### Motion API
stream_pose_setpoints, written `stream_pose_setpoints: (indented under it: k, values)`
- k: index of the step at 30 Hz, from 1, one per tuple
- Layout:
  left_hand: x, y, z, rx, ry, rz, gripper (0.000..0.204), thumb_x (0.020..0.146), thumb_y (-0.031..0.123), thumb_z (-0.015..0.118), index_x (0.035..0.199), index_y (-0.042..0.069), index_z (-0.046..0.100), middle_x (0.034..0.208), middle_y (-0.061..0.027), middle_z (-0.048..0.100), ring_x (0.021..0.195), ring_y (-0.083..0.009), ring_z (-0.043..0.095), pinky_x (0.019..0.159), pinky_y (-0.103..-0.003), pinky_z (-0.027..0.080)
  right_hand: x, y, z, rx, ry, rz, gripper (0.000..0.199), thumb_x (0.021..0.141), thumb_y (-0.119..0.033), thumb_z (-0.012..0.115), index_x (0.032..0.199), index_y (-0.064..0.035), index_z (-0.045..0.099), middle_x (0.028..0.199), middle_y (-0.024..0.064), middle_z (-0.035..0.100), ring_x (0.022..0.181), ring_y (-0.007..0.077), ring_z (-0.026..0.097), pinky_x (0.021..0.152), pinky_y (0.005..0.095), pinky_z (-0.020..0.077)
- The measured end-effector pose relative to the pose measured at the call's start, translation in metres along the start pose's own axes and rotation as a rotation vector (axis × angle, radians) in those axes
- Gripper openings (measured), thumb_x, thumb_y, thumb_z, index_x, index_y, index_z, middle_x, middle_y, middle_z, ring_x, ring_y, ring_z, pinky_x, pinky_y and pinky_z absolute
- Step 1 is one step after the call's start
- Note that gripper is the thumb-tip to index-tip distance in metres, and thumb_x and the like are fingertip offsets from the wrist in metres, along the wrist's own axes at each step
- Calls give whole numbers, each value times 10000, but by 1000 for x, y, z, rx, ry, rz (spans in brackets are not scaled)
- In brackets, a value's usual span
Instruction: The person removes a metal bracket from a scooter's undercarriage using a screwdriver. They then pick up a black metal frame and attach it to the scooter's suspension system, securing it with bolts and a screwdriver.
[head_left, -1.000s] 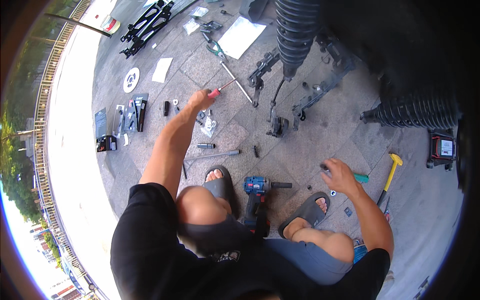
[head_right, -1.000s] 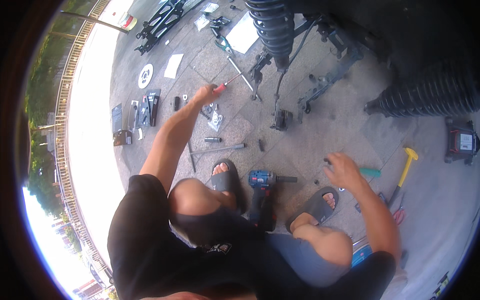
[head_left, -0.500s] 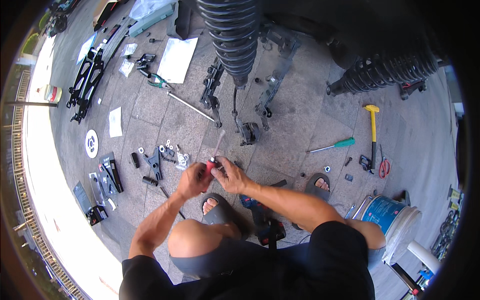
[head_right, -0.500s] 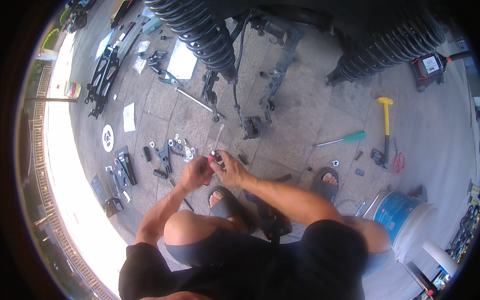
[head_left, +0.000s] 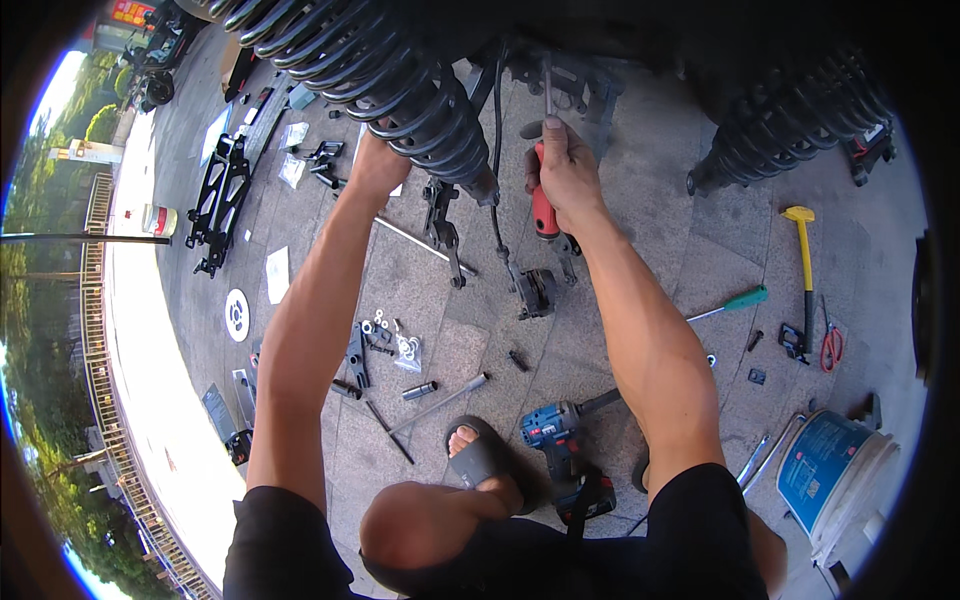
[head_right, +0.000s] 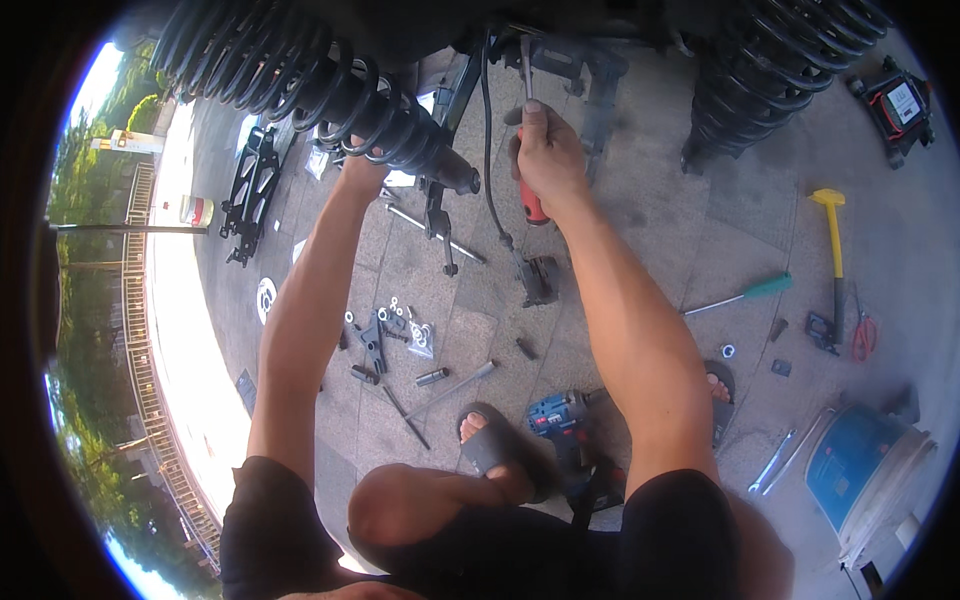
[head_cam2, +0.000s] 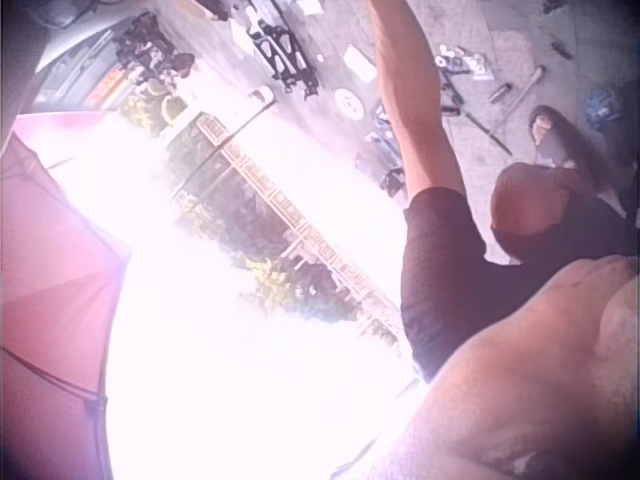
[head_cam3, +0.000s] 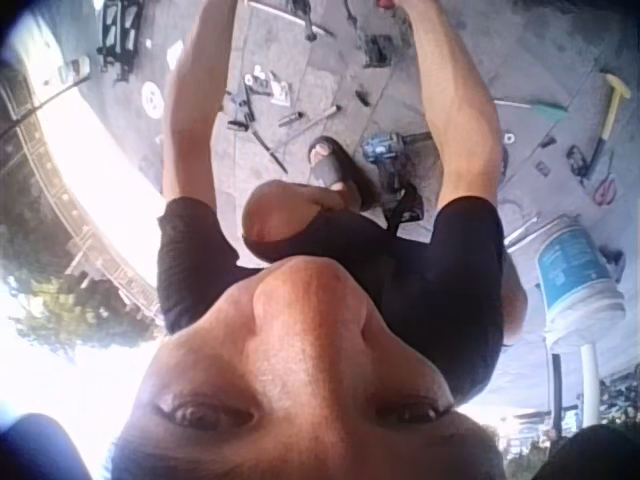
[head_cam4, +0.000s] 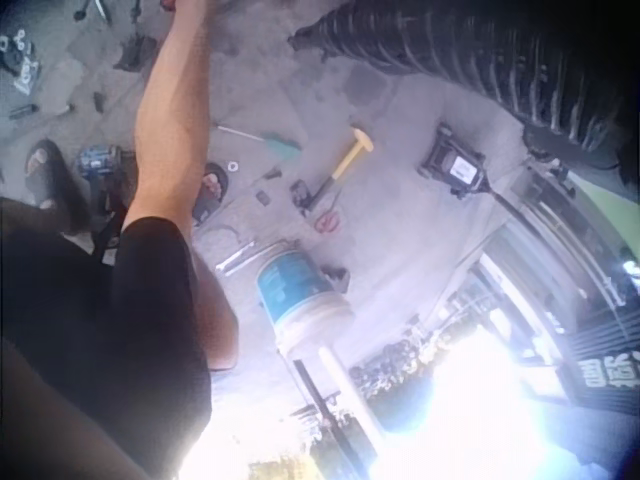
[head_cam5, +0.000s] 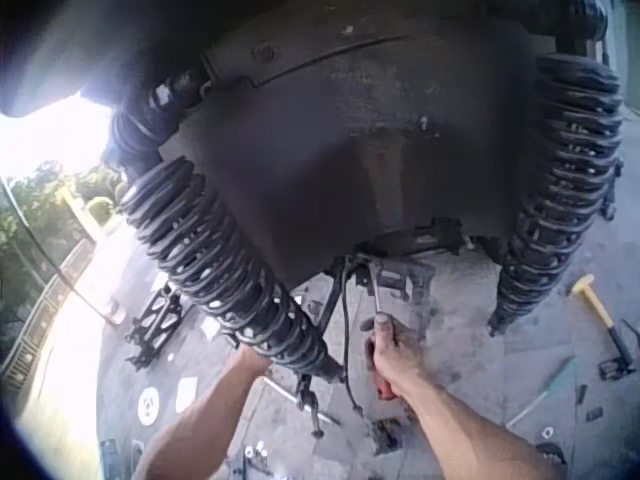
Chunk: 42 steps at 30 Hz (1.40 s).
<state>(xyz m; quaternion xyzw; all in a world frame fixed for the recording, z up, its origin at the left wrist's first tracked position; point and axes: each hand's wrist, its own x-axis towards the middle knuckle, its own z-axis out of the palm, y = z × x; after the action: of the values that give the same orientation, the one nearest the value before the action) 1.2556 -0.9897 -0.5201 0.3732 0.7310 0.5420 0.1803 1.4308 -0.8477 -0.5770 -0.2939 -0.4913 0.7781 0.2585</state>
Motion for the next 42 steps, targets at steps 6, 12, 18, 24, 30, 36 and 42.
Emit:
stream_pose_setpoints:
  k: [6,12,18,24,30,36,42]
  values:
    - [61,14,58,323,-38,85,473,900,418,639,1184,40,632,1148,-170,635,1022,-269,598,925,-361,438,15,5,27,35,-69,53,457,978,-497,474,873,-60,554,591,12,509,458,112,472,430,283,405]
    - [82,20,60,506,-107,388,390,894,349,659,1134,43,631,1045,-188,630,934,-299,605,818,-370,474,26,3,35,196,-113,85,487,958,-540,478,856,-67,537,604,21,517,463,124,482,442,293,430]
    - [80,19,63,376,-134,298,370,906,334,654,1155,62,620,1023,-170,630,918,-285,605,831,-380,469,33,1,39,168,-81,118,496,954,-549,479,847,-67,519,608,25,519,463,128,483,444,300,435]
    - [79,20,65,320,-119,105,325,933,277,631,1153,39,615,1025,-155,638,913,-243,607,824,-361,478,34,6,42,200,-83,69,484,965,-534,468,829,-72,516,607,23,518,453,124,470,437,293,423]
    - [85,5,67,214,-138,307,288,897,218,673,1149,83,635,1046,-155,636,908,-273,633,792,-354,505,33,-1,45,163,-40,109,471,980,-511,444,823,-74,520,610,24,514,460,126,473,436,293,416]
    - [93,-14,64,720,10,725,334,837,105,690,1161,175,650,1087,-164,605,846,-314,647,709,-352,546,30,-23,45,-26,11,116,436,1012,-378,389,858,-6,556,587,61,518,441,171,511,432,323,459]
    - [88,-5,70,337,-12,241,294,861,215,691,1152,189,658,1106,-146,590,838,-313,638,741,-338,528,30,-24,52,89,-42,142,438,1005,-455,391,877,-54,512,625,22,482,474,135,463,438,302,402]
